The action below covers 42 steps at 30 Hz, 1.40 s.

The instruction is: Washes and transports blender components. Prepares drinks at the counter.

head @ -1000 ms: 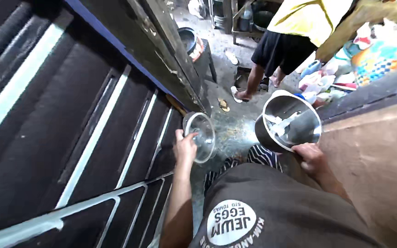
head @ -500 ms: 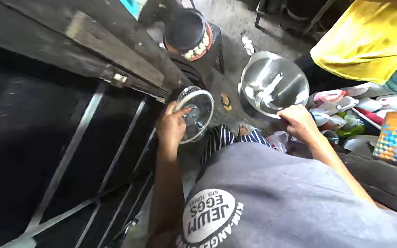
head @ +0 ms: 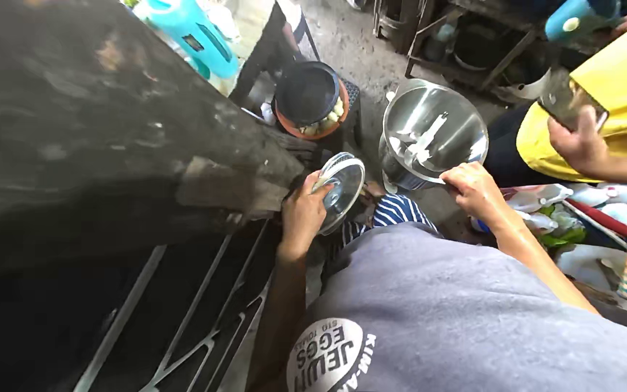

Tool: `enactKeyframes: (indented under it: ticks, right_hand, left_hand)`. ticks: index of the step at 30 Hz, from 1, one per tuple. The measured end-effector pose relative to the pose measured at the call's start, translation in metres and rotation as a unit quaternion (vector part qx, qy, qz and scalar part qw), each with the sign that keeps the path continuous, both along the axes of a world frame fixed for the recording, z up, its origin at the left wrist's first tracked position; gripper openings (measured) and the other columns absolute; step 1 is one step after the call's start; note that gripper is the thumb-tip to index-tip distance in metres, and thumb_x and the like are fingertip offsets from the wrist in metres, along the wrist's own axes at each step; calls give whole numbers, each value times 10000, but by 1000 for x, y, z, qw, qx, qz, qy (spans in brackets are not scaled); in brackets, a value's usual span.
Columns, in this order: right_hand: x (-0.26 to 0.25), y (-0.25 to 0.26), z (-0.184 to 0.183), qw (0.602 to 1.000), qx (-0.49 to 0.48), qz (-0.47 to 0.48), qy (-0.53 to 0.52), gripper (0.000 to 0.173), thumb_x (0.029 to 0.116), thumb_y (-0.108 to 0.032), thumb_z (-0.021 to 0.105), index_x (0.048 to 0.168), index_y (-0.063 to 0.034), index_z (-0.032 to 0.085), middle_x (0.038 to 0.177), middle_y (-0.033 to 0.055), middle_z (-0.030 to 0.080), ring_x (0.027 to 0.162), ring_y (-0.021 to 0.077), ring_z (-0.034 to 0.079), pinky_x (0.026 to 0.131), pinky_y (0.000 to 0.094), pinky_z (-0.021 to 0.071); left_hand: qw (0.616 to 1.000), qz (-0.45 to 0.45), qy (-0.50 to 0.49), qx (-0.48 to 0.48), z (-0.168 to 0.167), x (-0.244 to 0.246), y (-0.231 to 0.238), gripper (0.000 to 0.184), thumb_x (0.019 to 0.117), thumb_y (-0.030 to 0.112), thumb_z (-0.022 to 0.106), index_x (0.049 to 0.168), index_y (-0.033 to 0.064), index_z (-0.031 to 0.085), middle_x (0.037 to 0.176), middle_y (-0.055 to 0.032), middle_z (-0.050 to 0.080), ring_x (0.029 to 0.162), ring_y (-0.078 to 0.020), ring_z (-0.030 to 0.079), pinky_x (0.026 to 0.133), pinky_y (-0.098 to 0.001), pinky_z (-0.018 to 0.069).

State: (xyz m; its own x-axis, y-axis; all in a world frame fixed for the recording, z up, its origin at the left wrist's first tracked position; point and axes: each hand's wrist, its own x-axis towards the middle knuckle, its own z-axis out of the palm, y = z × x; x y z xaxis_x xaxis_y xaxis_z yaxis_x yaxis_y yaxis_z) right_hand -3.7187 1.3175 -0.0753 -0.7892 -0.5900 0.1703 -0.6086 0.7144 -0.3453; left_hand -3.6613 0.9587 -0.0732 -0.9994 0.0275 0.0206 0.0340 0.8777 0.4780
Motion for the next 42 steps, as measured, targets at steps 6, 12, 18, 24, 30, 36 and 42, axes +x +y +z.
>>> enactKeyframes:
  ticks: [6, 12, 18, 24, 30, 36, 42]
  right_hand:
    - [-29, -16, -3, 999, 7, 31, -1, 241, 772, 106, 691, 985, -2, 729, 906, 169, 728, 876, 382, 699, 853, 567, 521]
    - [-63, -30, -2, 999, -5, 47, 8, 137, 836, 62, 672, 959, 18, 716, 858, 184, 713, 833, 378, 695, 823, 557, 514]
    - [-89, -33, 6, 1000, -9, 10, 13, 138, 893, 26, 651, 1014, 33, 716, 930, 211, 727, 906, 412, 703, 890, 587, 506]
    - [-112, -22, 19, 997, -4, -49, 58, 159, 968, -65, 616, 1049, 35, 710, 967, 233, 727, 930, 427, 699, 901, 580, 501]
    - [-144, -3, 29, 995, 12, -87, 57, 196, 998, -113, 606, 1074, 45, 691, 1014, 247, 721, 983, 444, 690, 941, 605, 480]
    - [-196, 5, 32, 990, -2, -131, 50, 261, 1016, -128, 587, 1092, 114, 644, 1031, 341, 677, 1002, 538, 653, 943, 675, 445]
    - [-266, 43, 7, 980, -11, -191, 56, 348, 1023, -192, 578, 1106, 141, 639, 1023, 387, 648, 997, 600, 625, 916, 737, 426]
  left_hand:
    - [1000, 4, 25, -4, -9, 1, 0, 351, 916, -104, 575, 1115, 84, 795, 1387, -196, 629, 1076, -447, 692, 857, -647, 540]
    - [999, 29, 25, -21, -3, 1, 5, 358, 932, -63, 553, 1132, 109, 796, 1374, -198, 641, 1035, -460, 707, 832, -656, 540]
    - [998, 56, -24, -35, 1, -3, 10, 361, 952, -41, 557, 1171, 135, 784, 1388, -171, 640, 1066, -464, 693, 847, -667, 517]
    - [989, 19, 137, -58, -35, -1, -1, 376, 927, -39, 579, 1167, 166, 783, 1284, -148, 703, 996, -373, 735, 761, -570, 574]
    - [985, 56, 133, 99, -33, -31, 18, 183, 921, 12, 660, 1048, -10, 789, 1192, -239, 716, 1051, -402, 715, 911, -531, 566]
    - [974, -45, 210, 66, -50, -98, 41, 247, 859, -9, 646, 996, 99, 821, 1104, -152, 767, 963, -318, 757, 750, -439, 625]
    - [973, -61, 204, 91, -61, -199, 65, 247, 850, -35, 651, 988, 80, 821, 1136, -153, 760, 983, -322, 754, 753, -428, 620]
